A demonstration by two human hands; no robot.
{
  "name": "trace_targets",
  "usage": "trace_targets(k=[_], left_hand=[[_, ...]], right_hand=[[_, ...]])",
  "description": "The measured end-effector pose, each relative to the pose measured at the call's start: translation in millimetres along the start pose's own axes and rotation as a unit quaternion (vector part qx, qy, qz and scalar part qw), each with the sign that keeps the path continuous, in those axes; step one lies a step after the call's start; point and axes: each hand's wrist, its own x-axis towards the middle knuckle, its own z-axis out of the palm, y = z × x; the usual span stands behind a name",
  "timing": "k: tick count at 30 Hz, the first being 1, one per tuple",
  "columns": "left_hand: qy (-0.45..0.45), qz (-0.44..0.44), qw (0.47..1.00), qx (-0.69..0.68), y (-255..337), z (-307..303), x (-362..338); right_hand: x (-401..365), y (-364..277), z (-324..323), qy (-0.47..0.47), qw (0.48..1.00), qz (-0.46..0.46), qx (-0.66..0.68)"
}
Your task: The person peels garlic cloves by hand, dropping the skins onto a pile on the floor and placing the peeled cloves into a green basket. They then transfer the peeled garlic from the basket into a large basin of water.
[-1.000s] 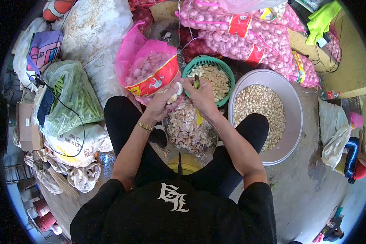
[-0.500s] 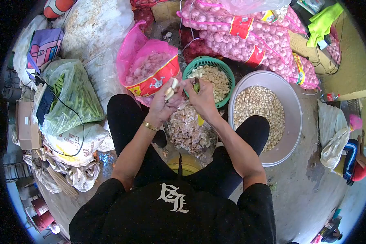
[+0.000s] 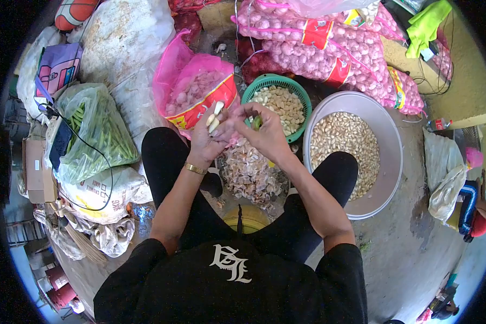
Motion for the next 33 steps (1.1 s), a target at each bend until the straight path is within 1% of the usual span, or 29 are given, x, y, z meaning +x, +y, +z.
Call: trace_targets(k=[2,3,5,6,9,11,12,14,18,20,23,24,26,33], left_hand=[[0.033,0.005,0.998,0.058,-4,8,-5],[0.033,0.004,0.998,0.058,-6,7,-6],[0.04,0.002,0.996,0.079,-11,5,-7],[0.04,0.002,0.996,0.079,-12,6,-7],[0.053,0.026,0.993,0.107,-14,10,-7],[0.071,0.074,0.981,0.163,-15,11,-5],[0.071,0.073,0.981,0.163,-16,13,-4],[0.102,0.1,0.969,0.199,-17,17,-4],[0.083,0.101,0.966,0.222,-15,9,-3],[0.1,0.119,0.96,0.233,-15,3,-1],[0.091,0.128,0.954,0.255,-15,4,-1],[0.091,0.128,0.954,0.255,-15,7,-2],[0.089,0.096,0.954,0.27,-12,13,-6],[0.075,0.036,0.963,0.254,-6,10,-10]], right_hand=[[3,-3,1,0.037,0.999,-0.017,-0.003],[4,-1,2,0.037,0.999,-0.018,-0.003],[4,8,3,0.046,0.997,-0.057,-0.012],[4,9,3,0.046,0.997,-0.057,-0.012],[4,12,4,0.075,0.993,-0.075,-0.045],[4,13,3,0.077,0.991,-0.089,-0.066],[4,14,3,0.078,0.991,-0.088,-0.066],[4,13,3,0.075,0.991,-0.074,-0.081],[4,8,3,0.074,0.988,-0.094,-0.096],[2,6,3,0.06,0.993,-0.054,-0.092],[4,7,1,0.059,0.991,-0.033,-0.114],[5,9,0,0.059,0.991,-0.033,-0.114],[7,11,-1,0.081,0.985,-0.081,-0.131],[11,6,-8,0.091,0.99,-0.055,-0.098]])
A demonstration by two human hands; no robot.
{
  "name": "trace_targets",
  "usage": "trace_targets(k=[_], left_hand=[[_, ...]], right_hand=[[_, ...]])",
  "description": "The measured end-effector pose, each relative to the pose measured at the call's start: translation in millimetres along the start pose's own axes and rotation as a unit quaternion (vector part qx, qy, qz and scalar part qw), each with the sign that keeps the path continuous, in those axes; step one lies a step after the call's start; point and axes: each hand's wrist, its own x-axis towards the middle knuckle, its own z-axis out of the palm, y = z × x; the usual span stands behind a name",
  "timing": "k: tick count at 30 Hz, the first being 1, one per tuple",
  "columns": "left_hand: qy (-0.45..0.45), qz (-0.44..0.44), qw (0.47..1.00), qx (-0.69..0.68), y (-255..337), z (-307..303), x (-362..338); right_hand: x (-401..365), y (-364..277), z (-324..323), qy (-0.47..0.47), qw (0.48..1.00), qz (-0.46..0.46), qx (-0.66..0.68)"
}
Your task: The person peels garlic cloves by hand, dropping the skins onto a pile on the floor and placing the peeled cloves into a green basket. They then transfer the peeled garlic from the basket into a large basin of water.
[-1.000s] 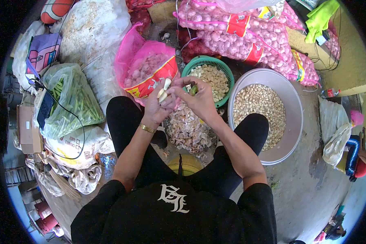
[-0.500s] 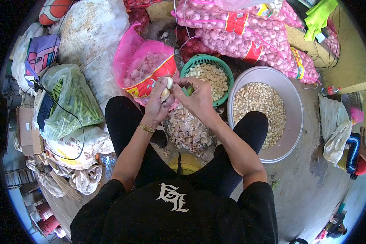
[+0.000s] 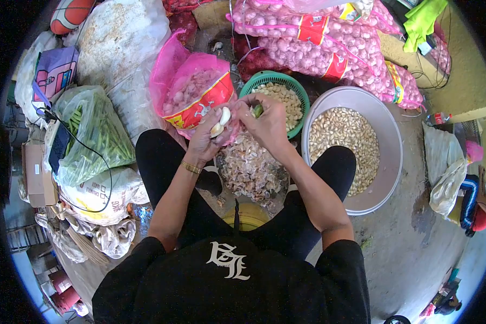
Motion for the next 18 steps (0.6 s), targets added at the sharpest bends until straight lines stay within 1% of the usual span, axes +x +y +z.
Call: trace_targets(k=[2,6,8,9,11,12,14,18], left_hand=[[-0.022,-0.029,0.999,-0.008,2,-3,-3],[-0.052,-0.034,0.997,-0.034,1,-6,-4],[0.022,-0.008,0.998,-0.059,1,2,-4],[0.022,-0.007,0.998,-0.059,1,0,-4],[-0.071,-0.004,0.986,-0.153,2,-6,-3],[-0.07,-0.002,0.986,-0.152,1,-8,-1],[-0.04,0.012,0.987,-0.158,-1,-11,3],[-0.051,0.014,0.985,-0.166,-4,-6,6]], right_hand=[[1,2,-3,0.028,0.999,-0.01,-0.026],[2,2,-5,0.034,0.999,-0.01,-0.01],[3,7,-6,0.033,0.999,-0.025,-0.009],[2,7,-7,0.033,0.999,-0.025,-0.009],[-1,6,-9,-0.061,0.997,0.036,0.01],[-2,7,-8,-0.062,0.997,0.036,0.011],[-6,10,-6,-0.115,0.992,-0.017,-0.038],[-10,-1,1,-0.137,0.99,-0.034,-0.014]])
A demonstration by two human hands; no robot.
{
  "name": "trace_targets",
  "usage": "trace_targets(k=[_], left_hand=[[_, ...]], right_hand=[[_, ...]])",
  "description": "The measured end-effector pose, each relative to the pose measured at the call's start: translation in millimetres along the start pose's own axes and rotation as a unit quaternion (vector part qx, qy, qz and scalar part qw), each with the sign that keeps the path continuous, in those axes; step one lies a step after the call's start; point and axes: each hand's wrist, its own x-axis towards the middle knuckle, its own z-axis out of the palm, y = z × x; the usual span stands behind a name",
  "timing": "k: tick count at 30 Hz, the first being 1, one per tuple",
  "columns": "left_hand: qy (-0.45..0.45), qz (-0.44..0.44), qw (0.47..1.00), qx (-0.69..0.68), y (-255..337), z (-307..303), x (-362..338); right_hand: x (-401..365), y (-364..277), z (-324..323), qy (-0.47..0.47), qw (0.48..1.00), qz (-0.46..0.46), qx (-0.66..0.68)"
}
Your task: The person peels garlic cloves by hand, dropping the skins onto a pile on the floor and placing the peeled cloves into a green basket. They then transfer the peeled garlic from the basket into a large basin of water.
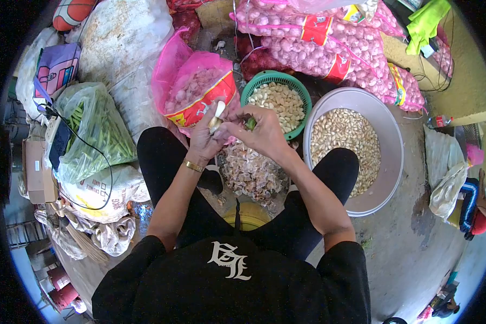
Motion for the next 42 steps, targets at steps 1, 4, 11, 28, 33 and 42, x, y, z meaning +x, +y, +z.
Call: trace_targets(k=[1,4,11,28,33,42], left_hand=[[0.015,0.002,0.999,0.031,-1,3,0],[0.045,0.018,0.996,0.068,-2,3,2],[0.077,0.081,0.981,0.158,5,-4,11],[0.159,-0.008,0.978,0.136,-25,-1,39],[0.107,-0.002,0.981,0.164,-20,-19,31],[0.148,-0.02,0.949,0.277,-7,-5,11]], right_hand=[[0,5,2,0.012,1.0,0.008,0.002],[-1,10,3,0.025,1.0,0.013,0.002],[-14,17,-12,-0.066,0.994,0.05,-0.074],[-43,29,-22,-0.17,0.973,0.087,-0.132],[-19,10,-8,-0.014,0.996,0.06,-0.071],[-2,33,7,0.029,0.995,0.096,-0.026]])
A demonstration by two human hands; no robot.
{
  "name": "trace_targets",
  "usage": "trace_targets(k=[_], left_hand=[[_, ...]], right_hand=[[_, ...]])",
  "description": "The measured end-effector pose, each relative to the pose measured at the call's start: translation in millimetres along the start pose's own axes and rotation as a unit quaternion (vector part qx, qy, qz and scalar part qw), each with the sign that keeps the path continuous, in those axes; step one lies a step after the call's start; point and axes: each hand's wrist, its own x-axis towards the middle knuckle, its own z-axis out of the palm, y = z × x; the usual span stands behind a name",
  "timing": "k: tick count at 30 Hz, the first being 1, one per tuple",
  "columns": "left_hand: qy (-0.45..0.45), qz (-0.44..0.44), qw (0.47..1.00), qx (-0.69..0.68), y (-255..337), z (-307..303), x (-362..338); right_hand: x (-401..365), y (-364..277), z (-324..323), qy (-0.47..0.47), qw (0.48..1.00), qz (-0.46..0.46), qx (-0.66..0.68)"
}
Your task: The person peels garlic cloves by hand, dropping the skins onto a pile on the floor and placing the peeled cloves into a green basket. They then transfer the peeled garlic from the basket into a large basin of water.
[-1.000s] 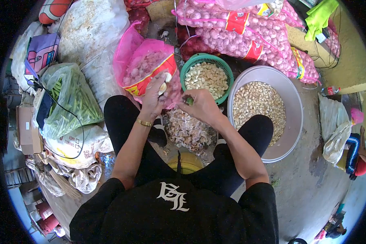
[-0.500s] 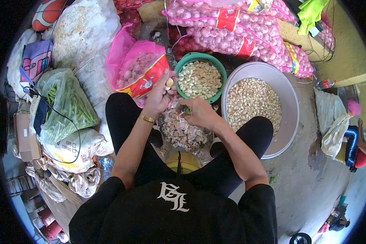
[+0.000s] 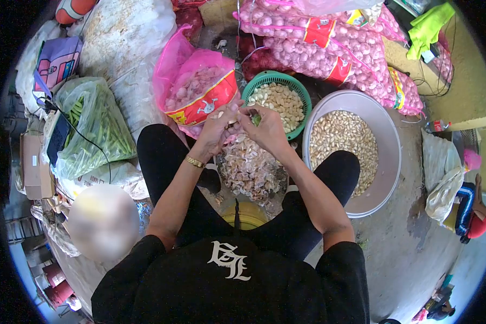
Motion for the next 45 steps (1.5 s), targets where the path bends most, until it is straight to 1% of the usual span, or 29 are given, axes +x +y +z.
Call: trace_targets(k=[1,2,3,4,5,6,8,11,13,15,17,18,19,20,21,23,24,26,27,29,30,31,32,33,35,39,41,45], left_hand=[[-0.017,0.004,1.0,-0.002,1,-4,0],[-0.016,0.004,1.0,-0.003,1,-7,0],[-0.038,0.002,0.998,-0.055,4,-8,-1],[-0.06,0.0,0.993,-0.106,6,-9,-2],[-0.058,0.001,0.993,-0.107,6,-10,-3],[-0.045,0.001,0.994,-0.095,6,-10,-4],[-0.032,0.001,0.996,-0.084,5,-11,-5],[-0.034,-0.007,0.996,-0.086,-3,-15,-4],[-0.022,0.015,0.993,-0.117,-7,-13,-4],[-0.023,0.022,0.993,-0.115,-6,-16,-3],[-0.026,0.03,0.993,-0.114,-4,-15,-1],[-0.008,0.039,0.994,-0.098,-1,-13,-2],[0.01,0.048,0.995,-0.082,2,-11,-3],[0.01,0.047,0.995,-0.082,2,-10,-4],[0.007,0.051,0.996,-0.067,3,-10,-5],[0.003,0.056,0.997,-0.052,3,-10,-6],[-0.012,0.056,0.997,-0.044,3,-11,-6],[-0.028,0.056,0.997,-0.037,2,-9,-7],[-0.02,0.056,0.998,-0.032,3,-7,-8],[-0.013,0.055,0.998,-0.026,5,-6,-9],[-0.035,0.044,0.998,-0.019,6,-7,-10],[-0.057,0.034,0.998,-0.012,7,-7,-10],[-0.058,0.034,0.998,-0.012,7,-7,-10],[-0.064,0.037,0.997,0.004,8,-5,-11],[-0.071,0.038,0.997,0.02,10,-1,-13],[-0.064,0.05,0.996,0.038,9,2,-13],[-0.06,0.053,0.996,0.042,8,1,-11],[-0.064,0.05,0.996,0.046,10,1,-11]], right_hand=[[1,-3,0,0.0,0.999,0.023,0.035],[2,-4,0,0.001,0.997,0.046,0.069],[4,-4,0,-0.001,0.997,0.046,0.068],[5,-4,0,0.021,0.993,0.067,0.094],[6,-4,1,0.043,0.988,0.087,0.12],[6,-4,2,0.042,0.988,0.087,0.12],[7,-6,2,0.026,0.973,0.129,0.192],[2,-10,10,0.031,0.967,0.122,0.222],[3,-11,10,0.018,0.968,0.13,0.214],[4,-15,9,0.004,0.969,0.138,0.206],[6,-19,4,-0.026,0.964,0.206,0.165],[7,-12,2,-0.025,0.964,0.207,0.165],[8,-2,0,-0.034,0.95,0.218,0.22],[9,6,-2,-0.044,0.933,0.229,0.274],[9,5,-5,-0.044,0.933,0.229,0.274],[9,1,-11,-0.055,0.948,0.175,0.26],[10,3,-12,-0.055,0.948,0.175,0.26],[14,7,-17,-0.044,0.985,0.063,0.153],[15,7,-19,-0.044,0.985,0.063,0.153],[17,6,-21,-0.022,0.999,0.005,0.037],[18,11,-20,-0.021,0.999,0.005,0.037],[20,17,-18,0.002,0.997,-0.07,-0.019],[21,22,-17,0.024,0.986,-0.145,-0.075],[19,16,-17,0.025,0.986,-0.145,-0.074],[15,-1,-21,-0.01,0.991,-0.078,-0.112],[16,8,-17,-0.003,0.989,-0.11,-0.099],[15,6,-20,-0.026,0.991,-0.051,-0.117],[14,8,-19,-0.025,0.994,-0.041,-0.1]])
